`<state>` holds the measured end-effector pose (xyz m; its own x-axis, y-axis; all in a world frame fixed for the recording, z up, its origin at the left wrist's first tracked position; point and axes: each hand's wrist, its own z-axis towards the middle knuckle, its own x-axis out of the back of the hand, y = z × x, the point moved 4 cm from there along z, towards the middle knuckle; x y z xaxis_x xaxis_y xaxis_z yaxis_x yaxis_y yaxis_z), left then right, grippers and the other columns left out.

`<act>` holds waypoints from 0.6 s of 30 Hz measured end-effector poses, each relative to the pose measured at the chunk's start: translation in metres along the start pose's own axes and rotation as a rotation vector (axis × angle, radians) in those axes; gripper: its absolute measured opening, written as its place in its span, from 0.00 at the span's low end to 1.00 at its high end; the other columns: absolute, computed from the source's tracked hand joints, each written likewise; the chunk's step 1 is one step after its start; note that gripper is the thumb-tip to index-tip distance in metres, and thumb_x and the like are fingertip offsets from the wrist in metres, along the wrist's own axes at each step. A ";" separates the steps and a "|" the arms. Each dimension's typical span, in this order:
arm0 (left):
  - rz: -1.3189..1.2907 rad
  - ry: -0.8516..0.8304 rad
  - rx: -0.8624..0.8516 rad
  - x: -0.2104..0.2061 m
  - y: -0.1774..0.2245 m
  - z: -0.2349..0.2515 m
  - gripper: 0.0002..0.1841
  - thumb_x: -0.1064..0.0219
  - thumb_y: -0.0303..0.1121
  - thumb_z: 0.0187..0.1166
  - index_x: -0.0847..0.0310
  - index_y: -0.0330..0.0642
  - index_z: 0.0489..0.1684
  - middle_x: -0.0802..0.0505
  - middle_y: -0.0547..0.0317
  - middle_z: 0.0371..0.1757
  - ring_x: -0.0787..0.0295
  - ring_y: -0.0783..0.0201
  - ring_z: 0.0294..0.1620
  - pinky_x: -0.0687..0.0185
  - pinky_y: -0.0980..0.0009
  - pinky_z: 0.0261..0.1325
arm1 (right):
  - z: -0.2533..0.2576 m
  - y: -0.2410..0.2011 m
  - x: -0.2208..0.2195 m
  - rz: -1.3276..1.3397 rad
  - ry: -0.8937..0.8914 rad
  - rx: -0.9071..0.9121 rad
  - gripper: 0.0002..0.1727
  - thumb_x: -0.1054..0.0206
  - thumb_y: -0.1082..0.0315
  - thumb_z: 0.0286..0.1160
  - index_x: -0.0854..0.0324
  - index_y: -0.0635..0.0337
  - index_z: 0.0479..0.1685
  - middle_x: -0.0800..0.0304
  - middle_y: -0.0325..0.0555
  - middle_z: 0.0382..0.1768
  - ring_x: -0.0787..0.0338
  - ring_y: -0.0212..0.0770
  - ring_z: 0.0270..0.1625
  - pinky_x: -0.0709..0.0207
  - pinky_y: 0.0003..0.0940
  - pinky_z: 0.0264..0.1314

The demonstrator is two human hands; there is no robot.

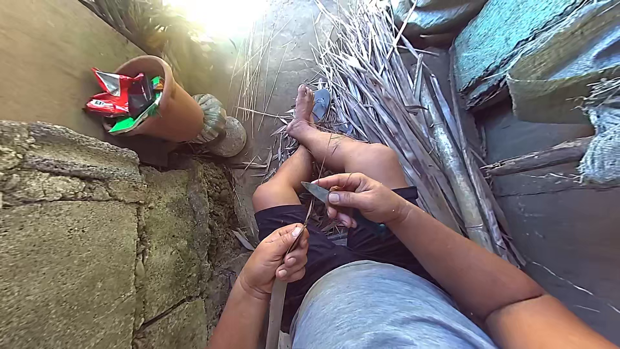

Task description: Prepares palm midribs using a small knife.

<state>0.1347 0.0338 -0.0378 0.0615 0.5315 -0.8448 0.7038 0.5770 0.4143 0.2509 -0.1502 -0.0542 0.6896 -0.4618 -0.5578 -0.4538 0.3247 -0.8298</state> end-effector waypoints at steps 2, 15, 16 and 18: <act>-0.010 -0.005 -0.007 0.000 -0.003 -0.001 0.14 0.45 0.42 0.92 0.22 0.45 0.38 0.28 0.72 0.15 0.30 0.77 0.10 0.32 0.82 0.14 | 0.002 -0.004 0.004 -0.001 0.004 0.004 0.20 0.44 0.68 0.89 0.21 0.60 0.76 0.07 0.46 0.33 0.16 0.29 0.21 0.20 0.22 0.23; -0.015 0.003 -0.006 0.004 -0.013 -0.009 0.15 0.43 0.42 0.92 0.21 0.43 0.38 0.27 0.71 0.15 0.30 0.77 0.10 0.31 0.82 0.14 | 0.013 -0.047 0.038 0.006 0.151 0.082 0.22 0.47 0.67 0.89 0.23 0.49 0.79 0.09 0.45 0.30 0.17 0.30 0.18 0.21 0.23 0.19; -0.002 0.019 -0.017 0.005 -0.014 -0.008 0.15 0.43 0.43 0.92 0.21 0.43 0.38 0.27 0.71 0.15 0.29 0.76 0.10 0.31 0.82 0.14 | 0.014 -0.050 0.041 0.024 0.167 0.102 0.22 0.48 0.67 0.90 0.24 0.48 0.79 0.09 0.45 0.30 0.17 0.30 0.18 0.21 0.23 0.19; 0.060 0.096 -0.071 0.005 -0.012 -0.007 0.15 0.43 0.42 0.92 0.19 0.42 0.38 0.25 0.69 0.16 0.27 0.75 0.11 0.28 0.81 0.16 | 0.015 -0.052 0.043 0.027 0.180 0.095 0.24 0.50 0.67 0.91 0.29 0.47 0.84 0.10 0.47 0.31 0.17 0.32 0.18 0.21 0.24 0.18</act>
<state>0.1215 0.0338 -0.0446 0.0319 0.6211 -0.7831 0.6490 0.5830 0.4888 0.3122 -0.1747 -0.0346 0.5618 -0.5892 -0.5807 -0.4100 0.4114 -0.8141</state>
